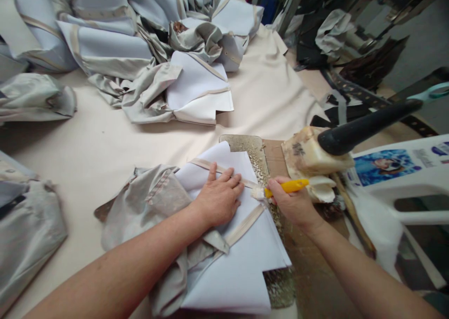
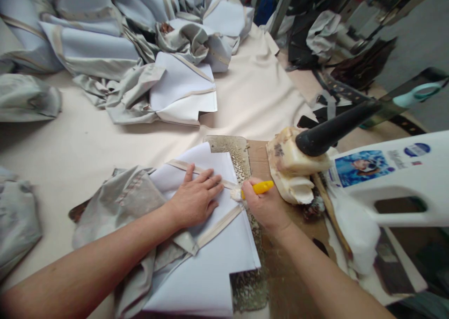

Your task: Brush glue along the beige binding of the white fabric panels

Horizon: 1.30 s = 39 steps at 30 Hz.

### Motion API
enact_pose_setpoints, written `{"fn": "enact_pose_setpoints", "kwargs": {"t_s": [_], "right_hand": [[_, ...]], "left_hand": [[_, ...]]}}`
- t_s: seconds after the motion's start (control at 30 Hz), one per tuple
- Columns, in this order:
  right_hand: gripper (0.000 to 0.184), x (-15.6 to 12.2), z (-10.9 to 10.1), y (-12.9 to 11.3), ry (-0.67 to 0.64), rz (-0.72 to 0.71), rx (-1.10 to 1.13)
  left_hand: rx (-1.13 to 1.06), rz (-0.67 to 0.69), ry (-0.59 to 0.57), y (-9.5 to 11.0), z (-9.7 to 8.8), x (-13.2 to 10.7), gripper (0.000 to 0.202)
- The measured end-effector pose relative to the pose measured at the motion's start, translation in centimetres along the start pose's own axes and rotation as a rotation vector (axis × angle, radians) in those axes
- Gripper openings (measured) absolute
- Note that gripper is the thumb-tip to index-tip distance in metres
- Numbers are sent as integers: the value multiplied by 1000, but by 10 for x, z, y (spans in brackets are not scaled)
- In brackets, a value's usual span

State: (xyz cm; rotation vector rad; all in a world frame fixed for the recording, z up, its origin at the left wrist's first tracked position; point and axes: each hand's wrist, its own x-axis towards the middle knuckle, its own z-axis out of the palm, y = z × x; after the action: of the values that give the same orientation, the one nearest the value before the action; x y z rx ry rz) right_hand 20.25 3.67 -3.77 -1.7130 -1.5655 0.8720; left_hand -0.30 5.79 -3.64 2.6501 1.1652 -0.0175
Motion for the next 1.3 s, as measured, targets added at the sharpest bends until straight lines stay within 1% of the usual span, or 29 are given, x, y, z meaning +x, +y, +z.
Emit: {"fn": "enact_pose_setpoints", "kwargs": {"t_s": [0.07,0.13,0.23,0.3,0.37,0.43,0.57,0.6,0.7,0.83,0.87,0.97,1.0,1.07,1.2,1.23,1.3], "right_hand": [[34,-4,-2,0,-20,63,-6],[33,-5,-2,0,-1,96,-1],[33,0,-1,1,66,51,31],[33,1,-1,2,89,18,24],[31,-5,-2,2,73,35,7],[29,-14,-5,0,57,62,25],[33,-31,-6,1,2,26,75],[34,-32,-5,3,13,21,69],[34,-34,-3,11,127,27,47],[34,-32,0,16,78,4,57],[34,-30,1,16,92,-7,43],[34,-24,3,13,186,-28,0],[35,-24,3,12,182,-32,1],[36,-31,1,8,131,-27,8],[36,-56,-8,2,16,53,-22],[36,-60,-10,1,8,71,-27],[35,-60,-9,-1,48,80,-12]], "left_hand": [[-5,0,-7,0,-1,1,41],[-19,-19,-27,4,-8,1,40],[-74,-35,-87,22,-22,-9,38],[-148,22,-171,38,-30,-22,37],[-225,72,-255,51,-30,-35,36],[-265,64,-278,59,-24,-45,36],[-280,36,-219,59,-10,-50,36],[-283,38,-210,58,-9,-49,35],[-280,41,-195,57,-8,-48,33],[-266,42,-186,58,-8,-49,33],[-261,39,-188,58,-7,-49,33],[-256,33,-196,58,-7,-49,31],[-261,34,-195,58,-7,-49,31],[-276,36,-191,58,-7,-50,32],[-282,29,-181,58,-6,-51,32],[-278,29,-179,59,-6,-51,32],[-268,30,-181,59,-6,-50,31]]}}
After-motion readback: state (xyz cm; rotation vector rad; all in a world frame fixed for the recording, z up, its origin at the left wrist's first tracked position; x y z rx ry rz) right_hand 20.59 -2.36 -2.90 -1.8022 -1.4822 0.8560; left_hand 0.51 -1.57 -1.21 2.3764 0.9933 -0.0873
